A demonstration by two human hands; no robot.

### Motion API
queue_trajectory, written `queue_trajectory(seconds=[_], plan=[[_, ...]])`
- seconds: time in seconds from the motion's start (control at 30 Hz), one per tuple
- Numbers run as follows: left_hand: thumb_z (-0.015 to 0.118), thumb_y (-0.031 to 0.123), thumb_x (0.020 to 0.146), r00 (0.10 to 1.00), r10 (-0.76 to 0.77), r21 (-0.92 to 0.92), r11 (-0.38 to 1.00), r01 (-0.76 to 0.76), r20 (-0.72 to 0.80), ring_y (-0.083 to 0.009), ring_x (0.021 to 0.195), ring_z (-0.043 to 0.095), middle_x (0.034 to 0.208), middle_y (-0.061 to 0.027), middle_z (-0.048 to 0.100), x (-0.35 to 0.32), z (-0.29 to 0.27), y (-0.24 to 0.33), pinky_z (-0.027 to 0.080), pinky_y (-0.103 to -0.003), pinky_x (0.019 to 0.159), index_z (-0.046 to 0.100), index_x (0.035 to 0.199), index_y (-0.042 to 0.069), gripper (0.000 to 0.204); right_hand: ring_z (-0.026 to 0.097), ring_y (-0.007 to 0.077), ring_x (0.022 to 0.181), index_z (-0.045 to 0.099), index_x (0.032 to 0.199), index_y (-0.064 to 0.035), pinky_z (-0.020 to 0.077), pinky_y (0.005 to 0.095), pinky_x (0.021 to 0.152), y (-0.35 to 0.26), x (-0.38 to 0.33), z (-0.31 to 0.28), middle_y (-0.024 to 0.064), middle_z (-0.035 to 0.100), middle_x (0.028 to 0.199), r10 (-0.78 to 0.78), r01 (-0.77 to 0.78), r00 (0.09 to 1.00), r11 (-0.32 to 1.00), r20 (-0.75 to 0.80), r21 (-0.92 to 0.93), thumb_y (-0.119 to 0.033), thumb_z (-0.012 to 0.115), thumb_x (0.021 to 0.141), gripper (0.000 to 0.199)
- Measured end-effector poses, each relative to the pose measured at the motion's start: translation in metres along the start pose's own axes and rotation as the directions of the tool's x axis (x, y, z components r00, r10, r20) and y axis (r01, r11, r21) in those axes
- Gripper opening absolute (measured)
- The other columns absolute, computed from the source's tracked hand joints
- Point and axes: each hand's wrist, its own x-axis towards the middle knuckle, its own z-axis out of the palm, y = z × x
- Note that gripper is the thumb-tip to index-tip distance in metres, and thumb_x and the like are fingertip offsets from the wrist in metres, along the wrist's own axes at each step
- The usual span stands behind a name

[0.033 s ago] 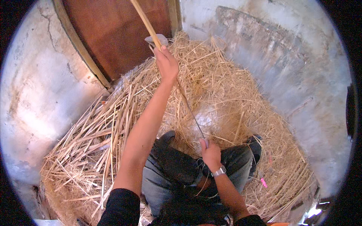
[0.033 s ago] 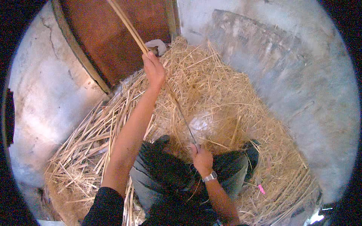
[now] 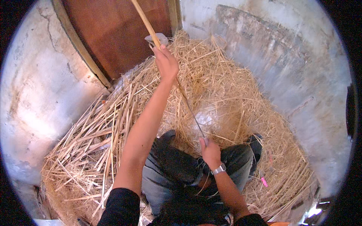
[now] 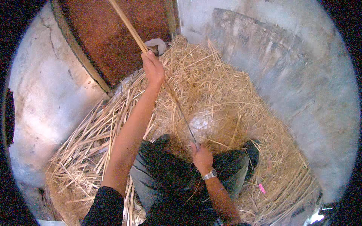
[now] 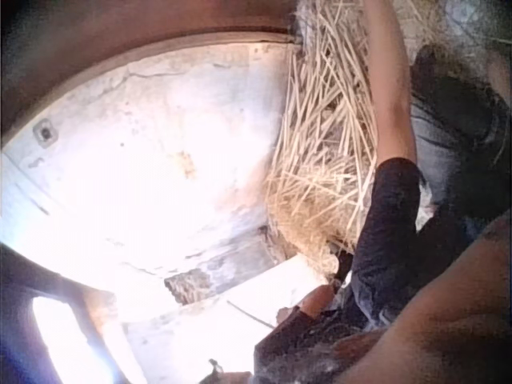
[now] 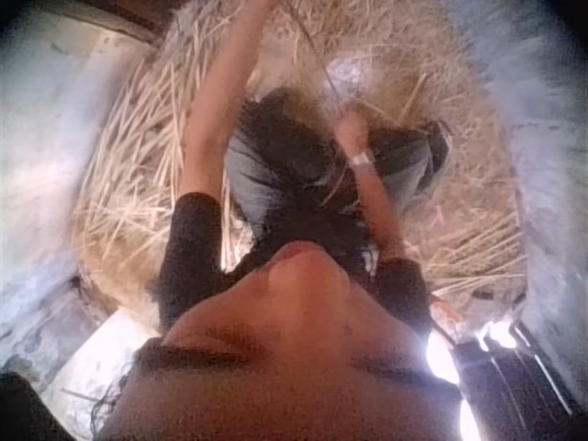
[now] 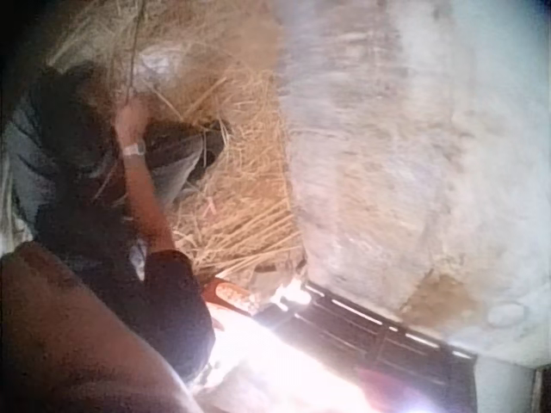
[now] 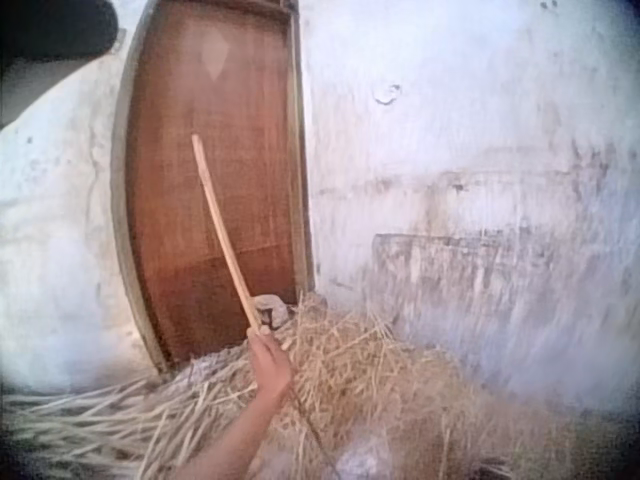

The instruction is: The person prepares bamboo strips by trimming a long stalk with a large blade and whittling it with a smaller handheld tool.

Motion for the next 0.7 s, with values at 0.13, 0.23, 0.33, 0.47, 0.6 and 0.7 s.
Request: queue_trajectory(seconds=[0.13,0.23,0.33,0.47,0.6,0.7], plan=[[0.036,0.03,0.107,0.999,0.013,-0.006,1.0,-0.013,-0.043,-0.0446,0.07,0.055,0.074,-0.0233,0.055,0.004,-0.001,0.001,0.039,-0.051,0.065,0.045,0.101,-0.001,0.032,0.061,0.0463,0.064,0.062,0.081,0.0025,0.0493,0.0534,0.059,0.04,0.009,0.026,0.0289,0.062,0.072,-0.034,0.051,0.991,0.99,0.126,-0.132,-0.048,0.051,0.098,0.055],[0.039,0.03,0.106,0.999,0.013,-0.015,1.0,-0.013,-0.038,-0.042,0.068,0.055,0.073,-0.0216,0.055,0.007,-0.006,-0.008,0.041,-0.05,0.067,0.043,0.095,0.0,0.032,0.056,0.0332,0.048,0.058,0.073,-0.0033,0.0464,0.0458,0.046,0.065,0.013,0.011,0.016,0.058,0.061,0.16,-0.265,0.898,0.941,0.411,0.212,-0.059,0.051,0.096,0.061],[0.039,0.032,0.106,0.999,0.007,-0.061,0.998,-0.009,-0.04,-0.0396,0.069,0.056,0.074,-0.0195,0.056,0.008,-0.015,-0.013,0.042,-0.05,0.068,0.044,0.097,0.0,0.034,0.041,0.0113,0.039,0.05,0.074,-0.0099,0.0397,0.0306,0.037,0.052,0.024,-0.035,-0.0009,0.043,0.056,0.243,-0.922,0.34,0.277,0.909,0.27,-0.072,0.05,0.091,0.064],[0.038,0.033,0.107,0.975,0.088,0.036,0.996,-0.082,-0.204,-0.0254,0.071,0.057,0.078,-0.0121,0.056,0.026,-0.036,-0.044,0.045,-0.042,0.065,0.045,0.099,0.004,0.03,0.044,0.0128,0.038,0.052,0.072,-0.008,0.0406,0.0305,0.037,0.047,-0.004,-0.027,0.0006,0.046,0.053,0.354,-0.786,0.526,0.549,0.773,0.284,-0.067,0.053,0.092,0.062],[0.037,0.028,0.108,0.975,-0.2,-0.452,0.882,0.135,-0.099,-0.0171,0.071,0.057,0.086,-0.0072,0.058,0.043,-0.11,-0.029,0.047,-0.032,0.067,0.045,0.11,0.008,0.021,0.045,0.0134,0.039,0.056,0.085,-0.0051,0.0421,0.0308,0.039,0.036,-0.035,-0.032,0.0003,0.048,0.057,0.373,-0.574,0.755,0.774,0.54,0.268,-0.061,0.056,0.094,0.057],[0.036,0.027,0.109,0.97,-0.222,-0.498,0.855,0.143,-0.103,-0.0183,0.075,0.059,0.092,-0.01,0.06,0.023,-0.161,-0.027,0.05,-0.033,0.071,0.042,0.115,0.008,0.021,0.054,0.017,0.04,0.054,0.068,-0.0048,0.0439,0.0334,0.04,0.003,-0.054,-0.069,0.004,0.049,0.047,0.6,-0.708,0.65,0.257,0.467,0.657,-0.046,0.064,0.094,0.049]])
